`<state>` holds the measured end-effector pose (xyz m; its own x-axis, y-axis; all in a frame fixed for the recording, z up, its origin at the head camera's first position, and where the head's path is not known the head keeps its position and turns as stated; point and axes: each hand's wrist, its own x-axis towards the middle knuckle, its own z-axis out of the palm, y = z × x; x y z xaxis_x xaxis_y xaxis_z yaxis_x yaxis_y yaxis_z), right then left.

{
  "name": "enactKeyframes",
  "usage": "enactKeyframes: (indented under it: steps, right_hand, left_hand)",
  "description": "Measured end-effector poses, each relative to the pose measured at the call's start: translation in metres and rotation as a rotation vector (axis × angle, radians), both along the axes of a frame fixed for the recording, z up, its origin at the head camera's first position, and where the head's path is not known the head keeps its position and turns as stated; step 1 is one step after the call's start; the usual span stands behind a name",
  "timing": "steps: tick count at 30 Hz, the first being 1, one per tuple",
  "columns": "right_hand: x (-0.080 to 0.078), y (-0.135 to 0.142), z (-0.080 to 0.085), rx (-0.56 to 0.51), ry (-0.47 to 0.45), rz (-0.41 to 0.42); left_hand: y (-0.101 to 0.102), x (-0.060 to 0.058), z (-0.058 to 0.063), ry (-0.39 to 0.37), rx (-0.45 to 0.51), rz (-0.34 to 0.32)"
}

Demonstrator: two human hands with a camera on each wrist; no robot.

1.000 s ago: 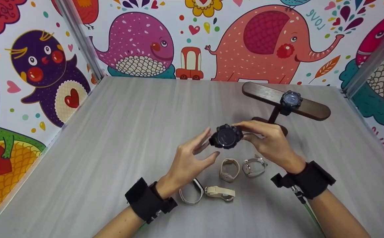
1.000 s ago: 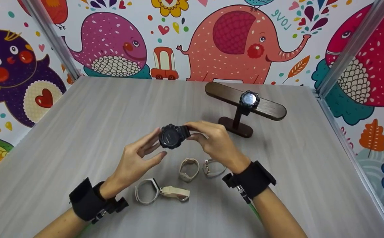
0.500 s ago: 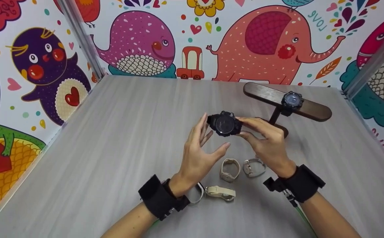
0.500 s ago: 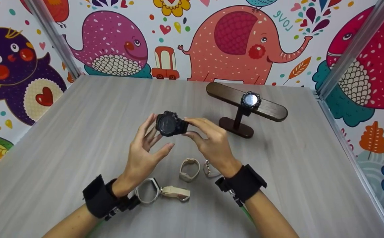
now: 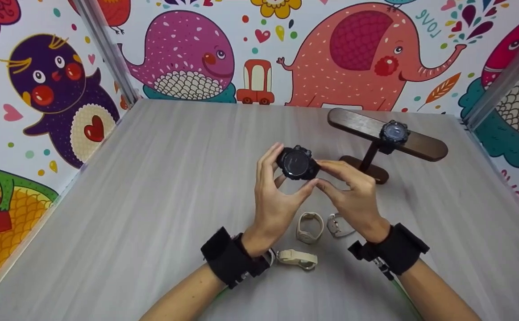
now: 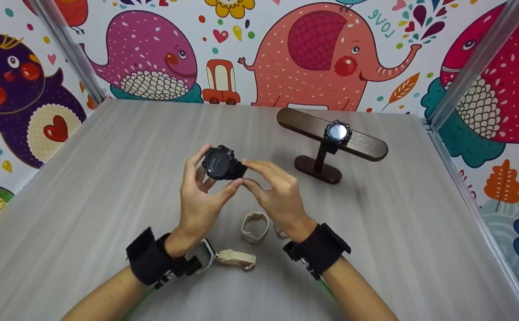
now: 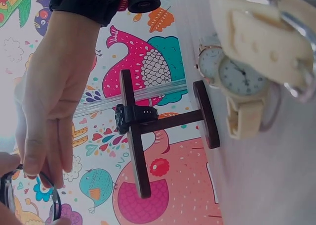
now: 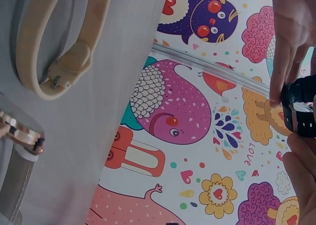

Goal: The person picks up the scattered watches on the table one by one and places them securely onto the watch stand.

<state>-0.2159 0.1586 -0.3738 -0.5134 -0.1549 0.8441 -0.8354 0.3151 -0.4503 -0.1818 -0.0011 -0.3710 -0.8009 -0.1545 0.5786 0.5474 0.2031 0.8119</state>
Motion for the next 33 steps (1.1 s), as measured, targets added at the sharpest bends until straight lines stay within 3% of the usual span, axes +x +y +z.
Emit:
enactKeyframes:
  steps: [12,19,26,29,33]
  right_hand:
    - [-0.003,0.000,0.001,0.035,0.011,-0.019]
    - [-0.007,0.012,0.003,0.155,0.030,-0.057]
    - [-0.010,0.046,0.008,0.157,0.072,-0.208]
    - [-0.012,0.064,0.014,0.181,0.045,-0.280]
    - [-0.014,0.091,0.024,0.255,-0.049,-0.382]
  left_hand:
    - [0.001,-0.006,0.000,0.063,-0.015,0.032]
    - [-0.003,-0.019,0.000,0.055,-0.050,-0.036]
    - [-0.010,-0.052,0.008,0.007,-0.161,-0.233]
    - [-0.013,-0.071,0.015,-0.041,-0.218,-0.315]
    - [-0.015,-0.100,0.023,-0.069,-0.328,-0.367]
